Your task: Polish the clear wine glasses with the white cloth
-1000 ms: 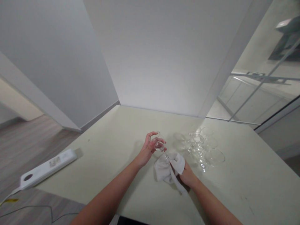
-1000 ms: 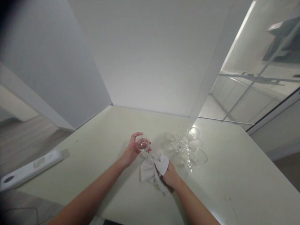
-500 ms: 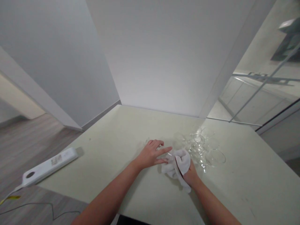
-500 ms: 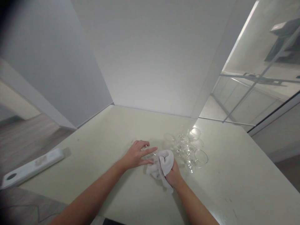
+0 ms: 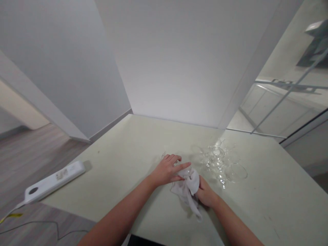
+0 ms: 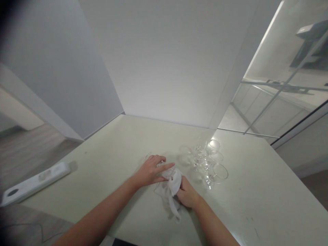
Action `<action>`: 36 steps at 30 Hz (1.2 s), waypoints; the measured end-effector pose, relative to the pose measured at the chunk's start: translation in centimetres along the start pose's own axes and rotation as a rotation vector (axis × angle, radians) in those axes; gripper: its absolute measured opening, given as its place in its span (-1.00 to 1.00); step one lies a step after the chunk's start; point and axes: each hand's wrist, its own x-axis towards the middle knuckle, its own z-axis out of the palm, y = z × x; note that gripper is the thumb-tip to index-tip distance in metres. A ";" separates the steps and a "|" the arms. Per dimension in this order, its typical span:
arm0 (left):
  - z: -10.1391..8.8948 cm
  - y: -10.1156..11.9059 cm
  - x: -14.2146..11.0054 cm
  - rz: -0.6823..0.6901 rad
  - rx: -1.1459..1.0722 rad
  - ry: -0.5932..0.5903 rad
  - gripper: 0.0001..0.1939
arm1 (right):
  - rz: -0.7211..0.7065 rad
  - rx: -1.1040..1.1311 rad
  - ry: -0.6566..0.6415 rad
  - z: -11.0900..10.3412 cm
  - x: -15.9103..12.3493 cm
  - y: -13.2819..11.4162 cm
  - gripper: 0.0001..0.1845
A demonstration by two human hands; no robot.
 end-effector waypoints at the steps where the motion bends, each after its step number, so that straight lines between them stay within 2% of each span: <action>1: 0.0 0.1 0.0 0.006 -0.007 0.000 -0.34 | 0.002 -0.007 0.006 0.0 -0.1 0.2 -0.65; 11: -0.4 0.8 0.2 0.077 -0.004 -0.010 -0.39 | -0.003 -0.054 -0.025 0.2 0.0 0.2 -0.70; 19: -0.6 0.8 0.0 0.134 -0.046 0.063 -0.47 | -0.017 -0.071 -0.030 0.5 0.3 -0.8 -0.69; 22: -0.5 0.8 0.0 0.145 -0.017 0.036 -0.45 | 0.009 -0.068 -0.079 0.5 0.3 -1.0 -0.72; 25: -0.5 1.0 0.2 0.130 -0.024 -0.029 -0.41 | 0.069 -0.055 -0.143 0.4 0.2 -0.8 -0.85; 27: -0.6 1.1 0.3 0.123 -0.041 -0.057 -0.38 | 0.074 -0.054 -0.135 0.4 0.2 -0.7 -0.88; 31: -0.8 1.2 0.5 0.135 -0.065 -0.055 -0.36 | 0.055 -0.051 -0.081 0.6 0.3 -1.0 -0.80; 36: -0.8 1.2 0.3 0.139 -0.040 -0.051 -0.36 | 0.059 -0.065 -0.089 0.8 0.5 -1.4 -0.76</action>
